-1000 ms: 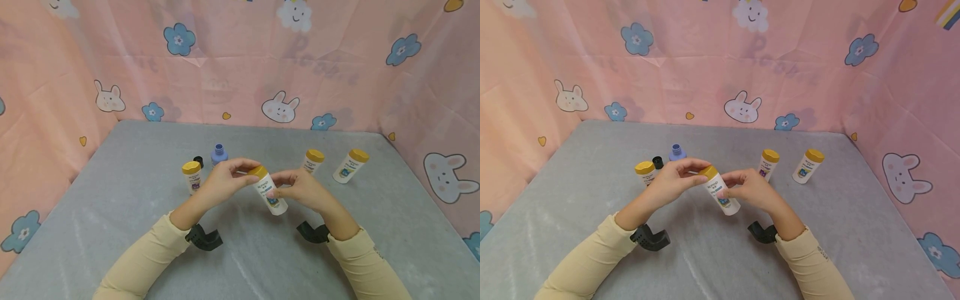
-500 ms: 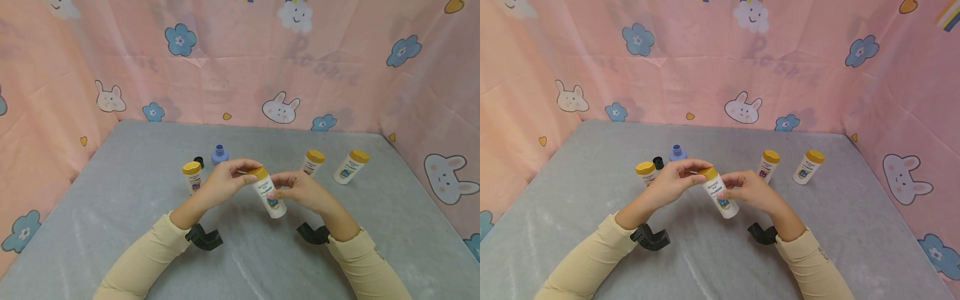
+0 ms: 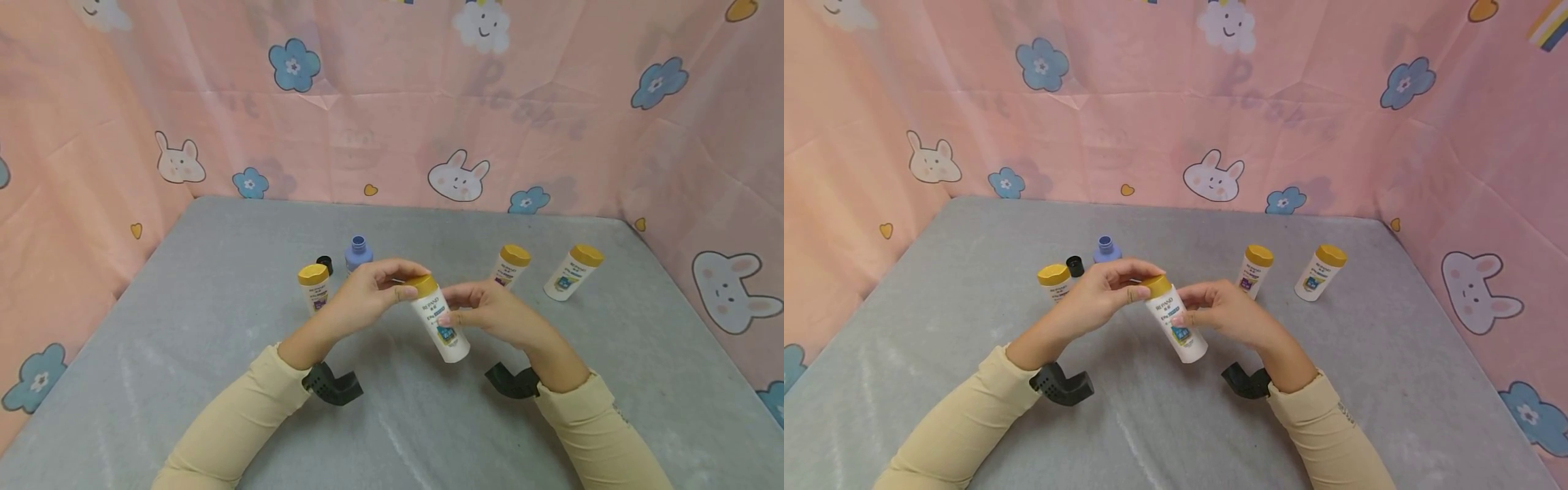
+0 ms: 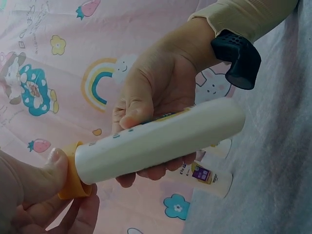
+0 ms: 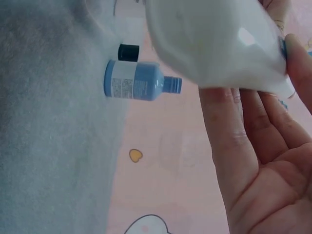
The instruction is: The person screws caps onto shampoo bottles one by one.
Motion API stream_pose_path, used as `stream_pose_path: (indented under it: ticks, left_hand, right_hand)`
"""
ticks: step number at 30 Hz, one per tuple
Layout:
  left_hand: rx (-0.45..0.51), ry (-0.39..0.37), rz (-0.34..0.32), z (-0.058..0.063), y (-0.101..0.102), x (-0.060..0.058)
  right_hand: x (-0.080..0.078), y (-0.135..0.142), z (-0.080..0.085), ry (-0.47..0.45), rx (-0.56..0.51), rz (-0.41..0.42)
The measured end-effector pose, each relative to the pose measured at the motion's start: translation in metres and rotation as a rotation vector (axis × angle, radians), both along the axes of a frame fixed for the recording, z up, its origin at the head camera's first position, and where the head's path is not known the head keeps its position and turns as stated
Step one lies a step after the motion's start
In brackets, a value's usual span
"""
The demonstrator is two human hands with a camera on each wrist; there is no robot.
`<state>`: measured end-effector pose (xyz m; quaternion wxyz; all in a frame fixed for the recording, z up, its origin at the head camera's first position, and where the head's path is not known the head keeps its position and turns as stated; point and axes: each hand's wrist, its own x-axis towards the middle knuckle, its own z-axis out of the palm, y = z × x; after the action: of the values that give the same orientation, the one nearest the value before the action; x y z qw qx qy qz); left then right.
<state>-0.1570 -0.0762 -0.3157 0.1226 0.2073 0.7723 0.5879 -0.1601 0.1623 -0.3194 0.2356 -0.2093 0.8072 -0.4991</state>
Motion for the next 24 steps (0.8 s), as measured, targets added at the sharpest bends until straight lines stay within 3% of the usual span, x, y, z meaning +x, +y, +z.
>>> stream_pose_path:
  ticks: [18,21,24]
  left_hand:
    - [0.096,0.065,-0.182,-0.0039,-0.0044,-0.0036]
    - [0.109,0.07,-0.184,-0.0038,-0.0038,-0.0021]
    - [0.121,0.046,-0.127,-0.0027,-0.0023,-0.0003]
  right_hand:
    - [-0.0042,0.0076,-0.0034,-0.075,-0.078,0.093]
    - [-0.0047,0.0088,-0.004,-0.067,-0.107,0.094]
    - [-0.0038,0.0077,-0.0027,-0.032,-0.113,0.033]
